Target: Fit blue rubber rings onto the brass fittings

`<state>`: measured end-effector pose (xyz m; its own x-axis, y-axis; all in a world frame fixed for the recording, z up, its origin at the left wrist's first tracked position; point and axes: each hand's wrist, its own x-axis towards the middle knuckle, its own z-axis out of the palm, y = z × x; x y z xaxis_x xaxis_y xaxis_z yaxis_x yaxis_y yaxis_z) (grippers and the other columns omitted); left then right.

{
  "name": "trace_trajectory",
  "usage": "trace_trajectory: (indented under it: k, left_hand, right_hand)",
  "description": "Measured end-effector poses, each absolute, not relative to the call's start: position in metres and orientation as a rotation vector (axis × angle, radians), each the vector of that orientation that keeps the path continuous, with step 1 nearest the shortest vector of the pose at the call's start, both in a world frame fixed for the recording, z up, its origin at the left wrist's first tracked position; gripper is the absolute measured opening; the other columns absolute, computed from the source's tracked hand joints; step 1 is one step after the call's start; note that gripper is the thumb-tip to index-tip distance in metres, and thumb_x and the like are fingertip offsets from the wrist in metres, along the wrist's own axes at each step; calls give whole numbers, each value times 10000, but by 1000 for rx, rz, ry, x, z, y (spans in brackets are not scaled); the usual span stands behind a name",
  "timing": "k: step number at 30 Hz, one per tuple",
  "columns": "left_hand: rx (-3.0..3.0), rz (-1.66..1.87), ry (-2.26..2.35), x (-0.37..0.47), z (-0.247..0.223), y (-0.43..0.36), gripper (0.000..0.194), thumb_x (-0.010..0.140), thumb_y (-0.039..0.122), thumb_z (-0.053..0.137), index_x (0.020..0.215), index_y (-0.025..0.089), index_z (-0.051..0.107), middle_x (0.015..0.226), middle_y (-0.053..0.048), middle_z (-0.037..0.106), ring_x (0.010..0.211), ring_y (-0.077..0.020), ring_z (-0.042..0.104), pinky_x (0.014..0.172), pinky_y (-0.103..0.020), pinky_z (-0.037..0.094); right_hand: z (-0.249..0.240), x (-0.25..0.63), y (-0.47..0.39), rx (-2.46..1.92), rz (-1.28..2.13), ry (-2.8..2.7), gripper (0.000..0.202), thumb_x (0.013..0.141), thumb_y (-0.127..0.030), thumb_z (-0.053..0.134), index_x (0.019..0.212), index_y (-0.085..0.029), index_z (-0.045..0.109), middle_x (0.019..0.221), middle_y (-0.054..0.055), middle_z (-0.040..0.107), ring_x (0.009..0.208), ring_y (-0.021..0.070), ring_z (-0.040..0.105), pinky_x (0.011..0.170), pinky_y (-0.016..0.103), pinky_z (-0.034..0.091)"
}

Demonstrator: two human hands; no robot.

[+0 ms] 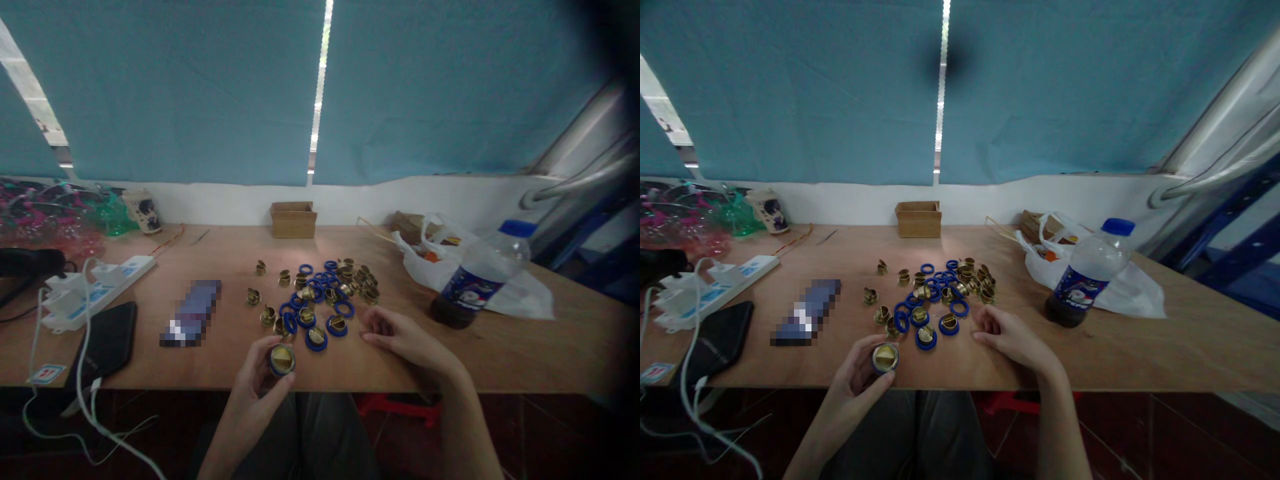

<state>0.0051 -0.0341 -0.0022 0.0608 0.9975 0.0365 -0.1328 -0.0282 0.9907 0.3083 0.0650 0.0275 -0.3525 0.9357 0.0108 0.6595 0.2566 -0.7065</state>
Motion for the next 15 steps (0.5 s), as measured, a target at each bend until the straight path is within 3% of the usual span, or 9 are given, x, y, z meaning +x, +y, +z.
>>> trace_trajectory:
  k: [15]
  left_hand:
    - [1179, 1230, 1027, 3, -5, -33, 362, 847, 209, 666, 1184, 248, 539, 1176, -60, 674, 1138, -220, 618, 923, -290, 478]
  right_hand:
    - [26, 306, 67, -1468, 833, -2155, 201, 832, -398, 615, 838, -214, 534, 707, -16, 543, 656, 176, 533, 598, 286, 402]
